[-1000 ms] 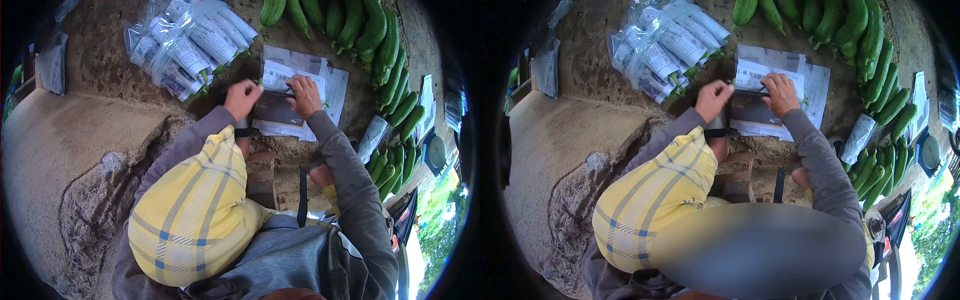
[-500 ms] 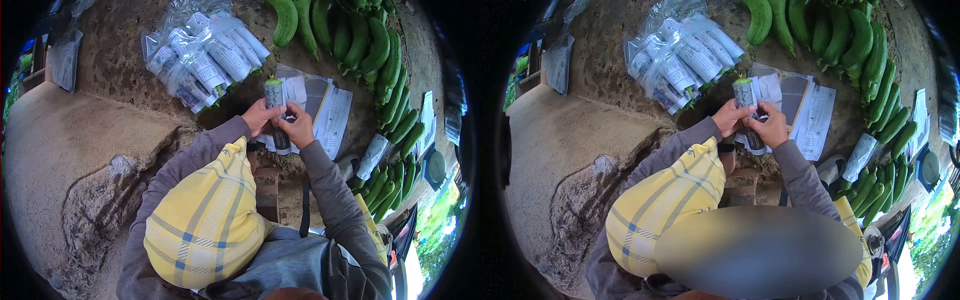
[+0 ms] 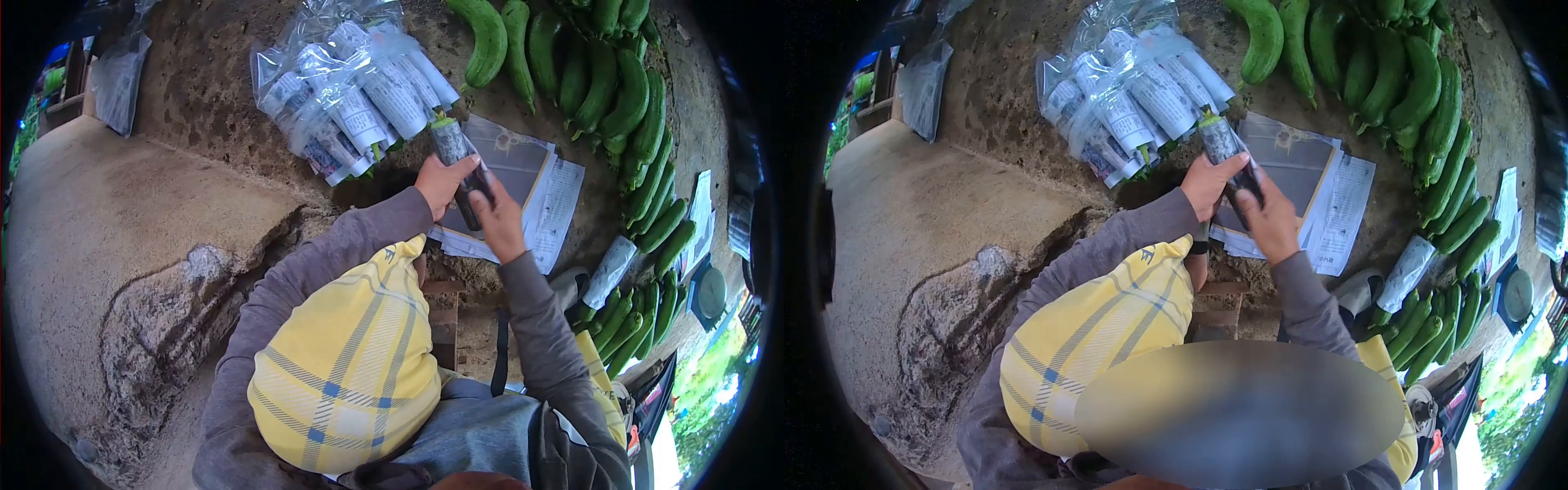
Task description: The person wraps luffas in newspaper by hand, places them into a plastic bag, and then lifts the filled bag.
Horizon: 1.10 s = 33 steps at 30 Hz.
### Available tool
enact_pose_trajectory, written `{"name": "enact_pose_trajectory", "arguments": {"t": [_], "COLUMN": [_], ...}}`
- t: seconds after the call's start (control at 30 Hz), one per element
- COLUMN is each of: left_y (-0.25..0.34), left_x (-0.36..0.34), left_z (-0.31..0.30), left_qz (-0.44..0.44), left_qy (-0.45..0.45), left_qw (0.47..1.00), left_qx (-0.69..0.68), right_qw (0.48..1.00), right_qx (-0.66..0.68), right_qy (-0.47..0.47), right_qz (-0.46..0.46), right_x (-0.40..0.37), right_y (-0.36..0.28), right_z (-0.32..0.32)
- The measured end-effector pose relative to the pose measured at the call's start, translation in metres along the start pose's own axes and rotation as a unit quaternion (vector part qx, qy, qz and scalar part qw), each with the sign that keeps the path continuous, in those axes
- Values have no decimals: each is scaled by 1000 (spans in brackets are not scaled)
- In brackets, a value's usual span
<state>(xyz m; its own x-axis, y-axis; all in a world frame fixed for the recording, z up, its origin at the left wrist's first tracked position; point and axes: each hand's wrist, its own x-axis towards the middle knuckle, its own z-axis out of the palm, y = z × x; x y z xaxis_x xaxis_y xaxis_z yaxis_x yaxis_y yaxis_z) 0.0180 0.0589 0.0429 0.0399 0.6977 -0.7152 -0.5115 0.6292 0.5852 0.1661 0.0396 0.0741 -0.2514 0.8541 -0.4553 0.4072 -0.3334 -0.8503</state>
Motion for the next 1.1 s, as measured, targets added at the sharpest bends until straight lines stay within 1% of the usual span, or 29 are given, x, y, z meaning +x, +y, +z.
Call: {"name": "enact_pose_trajectory", "arguments": {"t": [0.03,0.1,0.13,0.17,0.2,0.27,0.3,0.4,0.5,0.6,0.63,0.67,0.7,0.8,0.9,1.0,1.03,1.07,1.1], "left_y": [4,14,20,25,30,40,42,37,36,44,43,42,43,46,45,59,81,98,114], "left_x": [-2,-5,-8,-9,-8,-3,-1,-3,-3,-8,-8,-8,-9,-10,-5,2,-1,1,4], "left_z": [3,10,12,14,14,11,8,17,21,20,17,14,13,21,25,25,24,20,15], "left_qz": [4,-26,-43,-52,-76,-123,-120,-83,-19,-69,-65,-61,-58,-32,23,99,104,178,248], "left_qy": [6,-24,-39,-57,-75,-110,-128,-102,-103,-127,-117,-108,-99,-59,-73,-96,-83,-54,-25], "left_qw": [1000,996,991,993,990,981,981,987,990,971,974,976,979,991,997,975,956,903,827], "left_qx": [-8,-84,-121,-86,-90,-98,-77,-91,-92,-190,-183,-176,-171,-113,4,174,263,388,504], "right_qw": [997,978,982,987,990,997,995,993,983,999,984,948,892,958,995,984,980,980,980], "right_qx": [-59,-174,-159,-143,-128,-27,23,-16,-117,24,144,260,370,259,68,178,198,199,201], "right_qy": [24,76,69,60,50,-19,-53,-31,50,-48,-92,-135,-175,-98,-75,-6,0,3,7], "right_qz": [-31,-90,-71,-52,-32,-63,-79,-111,-135,-11,58,125,190,74,-3,-5,13,12,11], "right_x": [-2,-4,-4,-3,-2,-1,0,-1,-9,-10,-9,-9,-9,-6,-4,-1,3,7,12], "right_y": [-6,-15,-16,-17,-16,-10,-8,-8,-23,-31,-32,-33,-33,-35,-26,-8,-9,-9,-10], "right_z": [9,21,20,15,11,-2,-7,-12,0,-7,-10,-15,-17,-10,-12,-8,-14,-19,-24]}}
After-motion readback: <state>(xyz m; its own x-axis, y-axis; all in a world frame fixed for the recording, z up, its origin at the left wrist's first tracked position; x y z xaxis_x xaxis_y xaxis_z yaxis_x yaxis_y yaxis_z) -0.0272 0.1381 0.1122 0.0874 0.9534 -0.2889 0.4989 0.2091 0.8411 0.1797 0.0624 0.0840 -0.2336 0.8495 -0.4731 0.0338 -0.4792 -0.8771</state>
